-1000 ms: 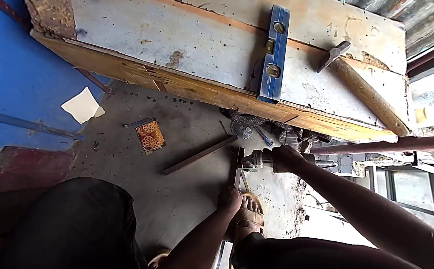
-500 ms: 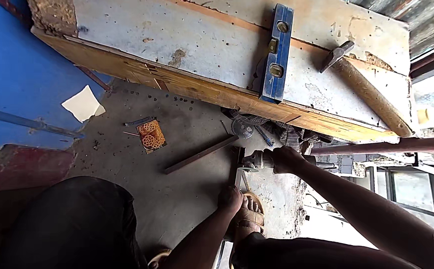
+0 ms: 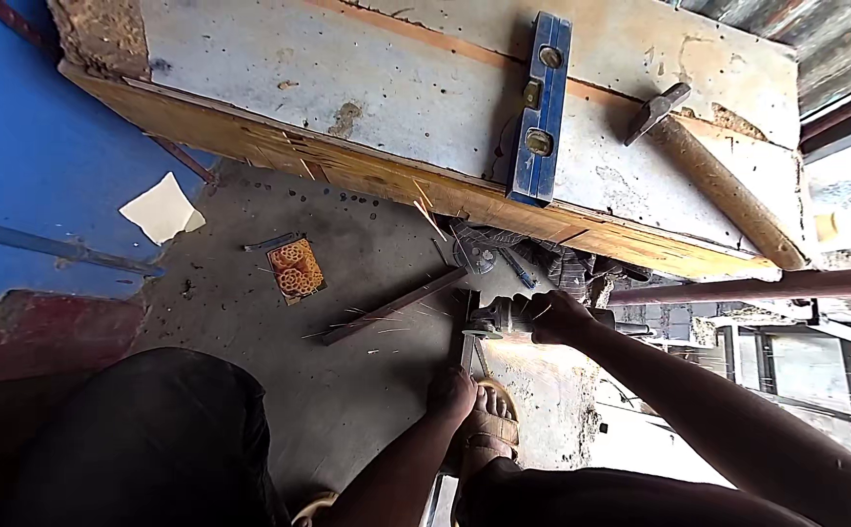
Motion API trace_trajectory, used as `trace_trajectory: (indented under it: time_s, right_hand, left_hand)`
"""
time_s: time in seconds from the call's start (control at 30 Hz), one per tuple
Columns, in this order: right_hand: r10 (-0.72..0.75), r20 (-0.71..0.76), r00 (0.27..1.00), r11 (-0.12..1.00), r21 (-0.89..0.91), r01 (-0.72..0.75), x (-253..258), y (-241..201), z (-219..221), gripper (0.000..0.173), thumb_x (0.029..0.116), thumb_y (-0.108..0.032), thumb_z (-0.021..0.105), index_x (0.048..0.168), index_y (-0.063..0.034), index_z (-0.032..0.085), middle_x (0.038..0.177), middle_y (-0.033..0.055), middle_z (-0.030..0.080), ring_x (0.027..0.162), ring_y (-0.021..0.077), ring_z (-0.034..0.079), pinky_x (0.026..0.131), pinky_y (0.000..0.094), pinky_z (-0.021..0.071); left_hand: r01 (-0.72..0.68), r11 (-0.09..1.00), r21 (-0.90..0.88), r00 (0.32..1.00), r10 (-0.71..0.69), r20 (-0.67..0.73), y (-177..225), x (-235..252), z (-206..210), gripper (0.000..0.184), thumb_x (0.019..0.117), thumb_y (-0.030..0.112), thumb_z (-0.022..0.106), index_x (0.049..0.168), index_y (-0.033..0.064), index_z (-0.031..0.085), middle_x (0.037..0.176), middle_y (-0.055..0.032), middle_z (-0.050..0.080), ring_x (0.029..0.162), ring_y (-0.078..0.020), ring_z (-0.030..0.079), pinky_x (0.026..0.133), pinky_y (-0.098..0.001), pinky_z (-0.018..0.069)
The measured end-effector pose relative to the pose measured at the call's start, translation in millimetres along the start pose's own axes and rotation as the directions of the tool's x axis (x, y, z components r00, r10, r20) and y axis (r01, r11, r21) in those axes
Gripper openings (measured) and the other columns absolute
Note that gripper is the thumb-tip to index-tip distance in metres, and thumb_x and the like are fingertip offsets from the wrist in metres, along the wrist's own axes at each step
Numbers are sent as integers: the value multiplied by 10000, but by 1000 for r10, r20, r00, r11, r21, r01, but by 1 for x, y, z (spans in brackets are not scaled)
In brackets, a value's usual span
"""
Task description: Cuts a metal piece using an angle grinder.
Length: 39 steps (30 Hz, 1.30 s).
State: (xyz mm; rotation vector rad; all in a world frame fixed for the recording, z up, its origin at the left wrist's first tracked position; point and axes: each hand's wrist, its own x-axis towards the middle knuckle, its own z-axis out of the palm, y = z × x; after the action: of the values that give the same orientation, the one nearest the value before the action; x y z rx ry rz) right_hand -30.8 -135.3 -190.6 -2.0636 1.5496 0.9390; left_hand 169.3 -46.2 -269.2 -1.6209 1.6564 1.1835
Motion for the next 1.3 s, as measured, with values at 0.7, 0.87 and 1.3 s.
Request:
trace_trajectory:
  time_s: [0.7, 0.87, 1.3]
  right_hand:
    - [10, -9, 1000, 999, 39, -9, -1, -8, -1, 584, 791, -285, 814, 1303, -119, 588, 1013, 163, 696, 946, 363, 693, 800, 561, 545]
    - [-14, -1, 1000, 998, 55, 14, 0, -8, -4, 579, 809, -271, 819, 1306, -108, 572, 1028, 173, 691, 965, 379, 690, 813, 567, 544]
    - [37, -7, 999, 998, 50, -37, 2, -9, 4, 621, 767, -235, 799, 1336, -151, 565, 1002, 150, 686, 925, 357, 687, 761, 551, 547]
  left_hand:
    - [-57, 998, -22, 998, 57, -14, -2, 3, 2, 533, 1073, 349, 441, 1425, -44, 519, 1423, -201, 592, 1345, -302, 569, 1112, -474, 457]
    - [-41, 999, 13, 999, 41, -26, -3, 2, 3, 527, 1059, 386, 435, 1369, -13, 582, 1379, -191, 624, 1309, -316, 595, 1061, -515, 494]
    - [-15, 1000, 15, 1000, 15, -16, -1, 2, 4, 544, 1058, 402, 428, 1406, -1, 542, 1390, -178, 615, 1281, -314, 614, 1020, -518, 521]
